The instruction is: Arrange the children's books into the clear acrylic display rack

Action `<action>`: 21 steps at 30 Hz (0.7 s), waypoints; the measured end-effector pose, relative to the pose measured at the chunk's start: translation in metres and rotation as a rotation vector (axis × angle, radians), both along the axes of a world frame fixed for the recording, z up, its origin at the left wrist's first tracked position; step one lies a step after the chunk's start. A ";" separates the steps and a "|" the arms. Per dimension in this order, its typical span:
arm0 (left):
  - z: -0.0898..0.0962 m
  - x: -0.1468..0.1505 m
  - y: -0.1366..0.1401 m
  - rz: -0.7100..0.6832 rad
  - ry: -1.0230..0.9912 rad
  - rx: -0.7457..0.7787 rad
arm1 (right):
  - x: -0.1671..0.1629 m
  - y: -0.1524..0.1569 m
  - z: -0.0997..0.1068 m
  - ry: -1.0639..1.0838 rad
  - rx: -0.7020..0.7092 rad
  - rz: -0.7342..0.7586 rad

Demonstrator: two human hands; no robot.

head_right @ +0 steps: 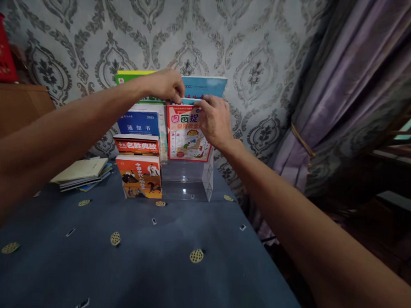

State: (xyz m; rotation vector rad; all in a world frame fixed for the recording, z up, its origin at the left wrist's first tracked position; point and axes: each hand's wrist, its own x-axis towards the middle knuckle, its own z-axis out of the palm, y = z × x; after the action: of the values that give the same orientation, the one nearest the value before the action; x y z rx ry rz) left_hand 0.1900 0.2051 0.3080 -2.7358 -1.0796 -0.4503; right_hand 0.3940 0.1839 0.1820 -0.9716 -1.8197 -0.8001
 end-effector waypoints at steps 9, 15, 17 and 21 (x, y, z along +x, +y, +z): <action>0.016 -0.006 -0.042 0.158 -0.228 -0.007 | -0.013 -0.018 -0.003 0.054 0.032 -0.191; 0.040 -0.017 -0.054 0.210 -0.372 0.118 | -0.019 -0.015 -0.016 0.116 -0.027 -0.324; 0.047 -0.022 -0.061 0.212 -0.412 0.151 | -0.019 -0.011 -0.022 0.160 -0.061 -0.334; 0.061 -0.031 -0.077 0.205 -0.500 0.210 | -0.017 -0.002 -0.032 0.277 -0.105 -0.333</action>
State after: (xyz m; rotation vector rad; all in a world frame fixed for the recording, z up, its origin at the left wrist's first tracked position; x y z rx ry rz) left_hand 0.1585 0.1284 0.3686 -2.3523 -1.3116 -1.1799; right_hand 0.3773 0.1822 0.1498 -1.4059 -1.4926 -0.7294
